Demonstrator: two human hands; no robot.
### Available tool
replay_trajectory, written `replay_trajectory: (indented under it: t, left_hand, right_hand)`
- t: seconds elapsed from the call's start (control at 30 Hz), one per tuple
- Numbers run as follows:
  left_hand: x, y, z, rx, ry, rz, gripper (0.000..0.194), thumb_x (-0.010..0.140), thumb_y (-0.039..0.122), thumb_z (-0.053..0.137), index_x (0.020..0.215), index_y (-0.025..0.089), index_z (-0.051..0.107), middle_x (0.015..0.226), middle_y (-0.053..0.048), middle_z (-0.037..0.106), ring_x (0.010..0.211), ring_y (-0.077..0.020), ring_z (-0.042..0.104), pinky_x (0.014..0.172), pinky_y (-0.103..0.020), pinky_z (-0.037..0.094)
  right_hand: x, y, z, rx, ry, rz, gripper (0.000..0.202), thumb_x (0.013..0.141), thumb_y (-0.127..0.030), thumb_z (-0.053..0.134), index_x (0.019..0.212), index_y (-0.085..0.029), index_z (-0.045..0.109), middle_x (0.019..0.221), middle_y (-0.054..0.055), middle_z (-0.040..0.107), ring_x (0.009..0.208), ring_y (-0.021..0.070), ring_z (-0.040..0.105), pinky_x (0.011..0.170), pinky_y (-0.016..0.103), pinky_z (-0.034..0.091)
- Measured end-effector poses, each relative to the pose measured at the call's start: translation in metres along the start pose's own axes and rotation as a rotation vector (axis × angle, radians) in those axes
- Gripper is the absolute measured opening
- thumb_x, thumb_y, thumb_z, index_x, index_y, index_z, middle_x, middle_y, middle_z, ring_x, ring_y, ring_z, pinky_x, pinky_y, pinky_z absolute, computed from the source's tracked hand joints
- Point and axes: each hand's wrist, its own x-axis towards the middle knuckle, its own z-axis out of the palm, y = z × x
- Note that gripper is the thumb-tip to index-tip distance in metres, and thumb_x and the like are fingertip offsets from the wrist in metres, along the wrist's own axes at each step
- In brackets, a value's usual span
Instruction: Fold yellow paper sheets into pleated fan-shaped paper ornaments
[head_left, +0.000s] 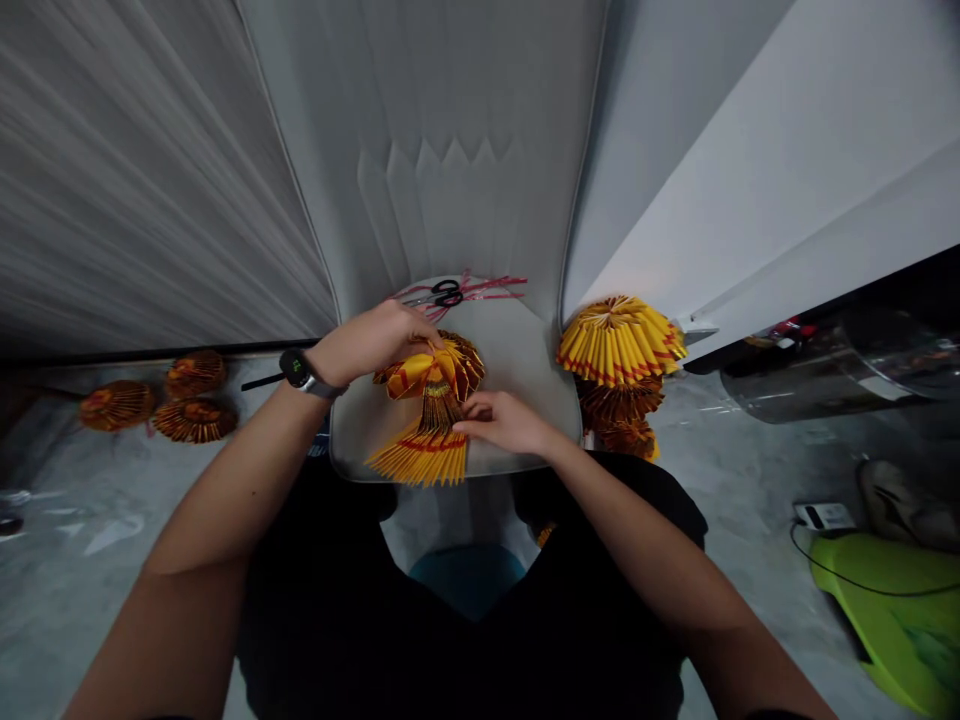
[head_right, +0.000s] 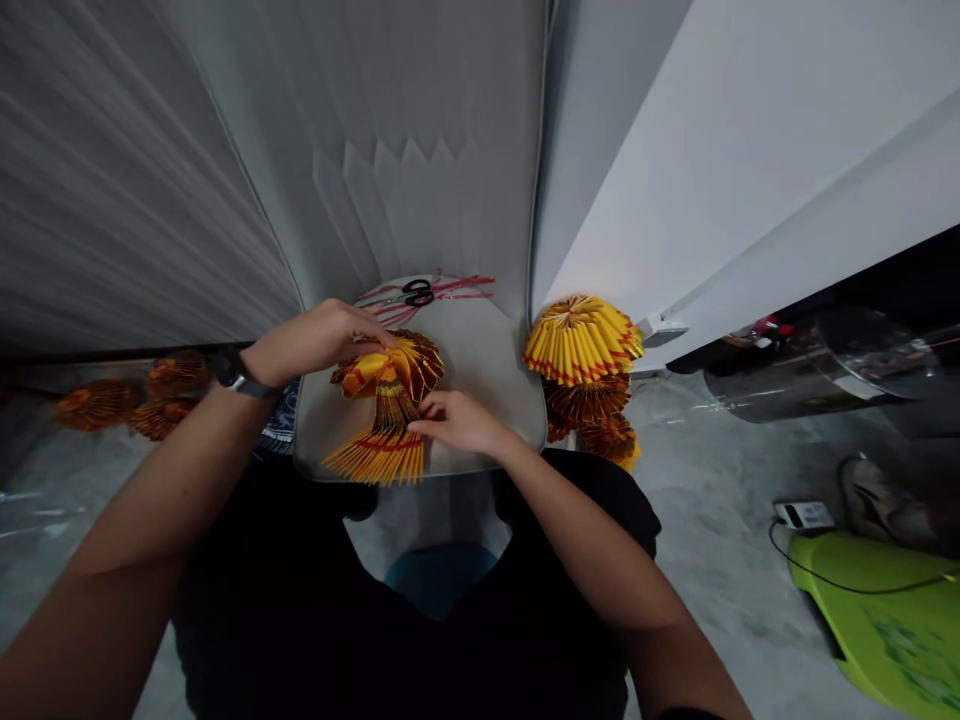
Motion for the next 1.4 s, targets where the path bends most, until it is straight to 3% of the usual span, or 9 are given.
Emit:
replay_trajectory:
  t: [0.23, 0.37, 0.57, 0.67, 0.8, 0.93, 1.07, 1.27, 1.4]
  left_hand:
    - [-0.022, 0.005, 0.015, -0.033, 0.102, -0.009, 0.029, 0.091, 0.038, 0.068, 0.116, 0.024, 0.075, 0.113, -0.008, 0.076, 0.105, -0.0234, 0.071, 0.101, -0.036, 0.051]
    - [-0.038, -0.004, 0.031, -0.095, 0.255, -0.054, 0.067, 0.082, 0.043, 0.078, 0.142, 0.021, 0.057, 0.144, -0.013, 0.059, 0.137, -0.0290, 0.052, 0.119, -0.045, 0.037]
    - [-0.044, -0.026, 0.049, -0.358, 0.305, -0.139, 0.087, 0.078, 0.045, 0.082, 0.151, 0.020, 0.042, 0.146, -0.017, 0.056, 0.137, -0.0298, 0.054, 0.113, -0.044, 0.047]
    - [-0.044, -0.031, 0.049, -0.384, 0.391, -0.220, 0.078, 0.077, 0.046, 0.082, 0.143, 0.018, 0.052, 0.142, -0.016, 0.060, 0.132, -0.0291, 0.058, 0.111, -0.042, 0.048]
    - [-0.038, -0.029, 0.050, -0.386, 0.409, -0.334, 0.057, 0.081, 0.054, 0.076, 0.121, 0.014, 0.069, 0.126, -0.014, 0.070, 0.115, -0.0282, 0.067, 0.106, -0.043, 0.050]
    - [-0.031, -0.029, 0.048, -0.366, 0.476, -0.289, 0.057, 0.084, 0.057, 0.071, 0.124, 0.017, 0.066, 0.130, -0.012, 0.067, 0.123, -0.0272, 0.062, 0.112, -0.044, 0.044]
    - [-0.034, -0.040, 0.042, -0.439, 0.453, -0.304, 0.057, 0.094, 0.062, 0.055, 0.126, 0.017, 0.066, 0.135, -0.013, 0.065, 0.127, -0.0281, 0.059, 0.111, -0.044, 0.044]
    - [-0.039, -0.049, 0.042, -0.474, 0.358, -0.359, 0.057, 0.088, 0.061, 0.064, 0.127, 0.018, 0.069, 0.134, -0.014, 0.066, 0.122, -0.0292, 0.064, 0.106, -0.043, 0.050]
    - [-0.041, -0.051, 0.037, -0.554, 0.378, -0.268, 0.069, 0.083, 0.058, 0.072, 0.139, 0.020, 0.059, 0.146, -0.015, 0.058, 0.138, -0.0321, 0.052, 0.116, -0.049, 0.040]
  right_hand:
    - [0.001, 0.014, 0.035, 0.166, 0.095, -0.045, 0.037, 0.072, -0.045, 0.085, 0.091, -0.021, 0.064, 0.082, 0.000, 0.072, 0.077, 0.0158, 0.071, 0.076, 0.030, 0.059]
    - [0.001, 0.009, 0.041, 0.103, 0.143, -0.119, 0.034, 0.076, -0.044, 0.083, 0.094, -0.023, 0.063, 0.089, 0.002, 0.074, 0.083, 0.0176, 0.073, 0.082, 0.033, 0.061]
    - [0.003, 0.004, 0.039, 0.058, 0.169, -0.171, 0.032, 0.081, -0.040, 0.080, 0.103, -0.024, 0.063, 0.099, 0.003, 0.074, 0.091, 0.0193, 0.074, 0.087, 0.035, 0.061]
    - [0.001, 0.002, 0.040, -0.075, 0.095, -0.290, 0.031, 0.089, -0.033, 0.072, 0.117, -0.025, 0.062, 0.112, 0.006, 0.072, 0.101, 0.0194, 0.072, 0.091, 0.035, 0.059]
    - [0.002, 0.003, 0.046, -0.515, -0.009, -0.591, 0.034, 0.096, -0.015, 0.054, 0.127, -0.025, 0.062, 0.131, 0.010, 0.063, 0.117, 0.0211, 0.063, 0.100, 0.038, 0.054]
    - [0.014, 0.010, 0.045, -0.859, 0.048, -0.682, 0.019, 0.100, -0.023, 0.053, 0.111, -0.023, 0.069, 0.111, 0.009, 0.067, 0.099, 0.0208, 0.064, 0.090, 0.037, 0.055]
    - [0.023, 0.014, 0.036, -0.896, 0.143, -0.697, 0.017, 0.101, -0.029, 0.055, 0.107, -0.021, 0.068, 0.104, 0.009, 0.067, 0.094, 0.0201, 0.064, 0.088, 0.036, 0.055]
    - [0.018, 0.009, 0.039, -0.998, 0.166, -0.778, 0.033, 0.100, -0.022, 0.055, 0.132, -0.025, 0.061, 0.114, 0.008, 0.066, 0.095, 0.0190, 0.064, 0.085, 0.032, 0.056]
    - [0.020, 0.005, 0.041, -1.003, 0.158, -0.760, 0.028, 0.100, -0.023, 0.055, 0.126, -0.022, 0.065, 0.108, 0.008, 0.070, 0.093, 0.0193, 0.065, 0.086, 0.034, 0.056]
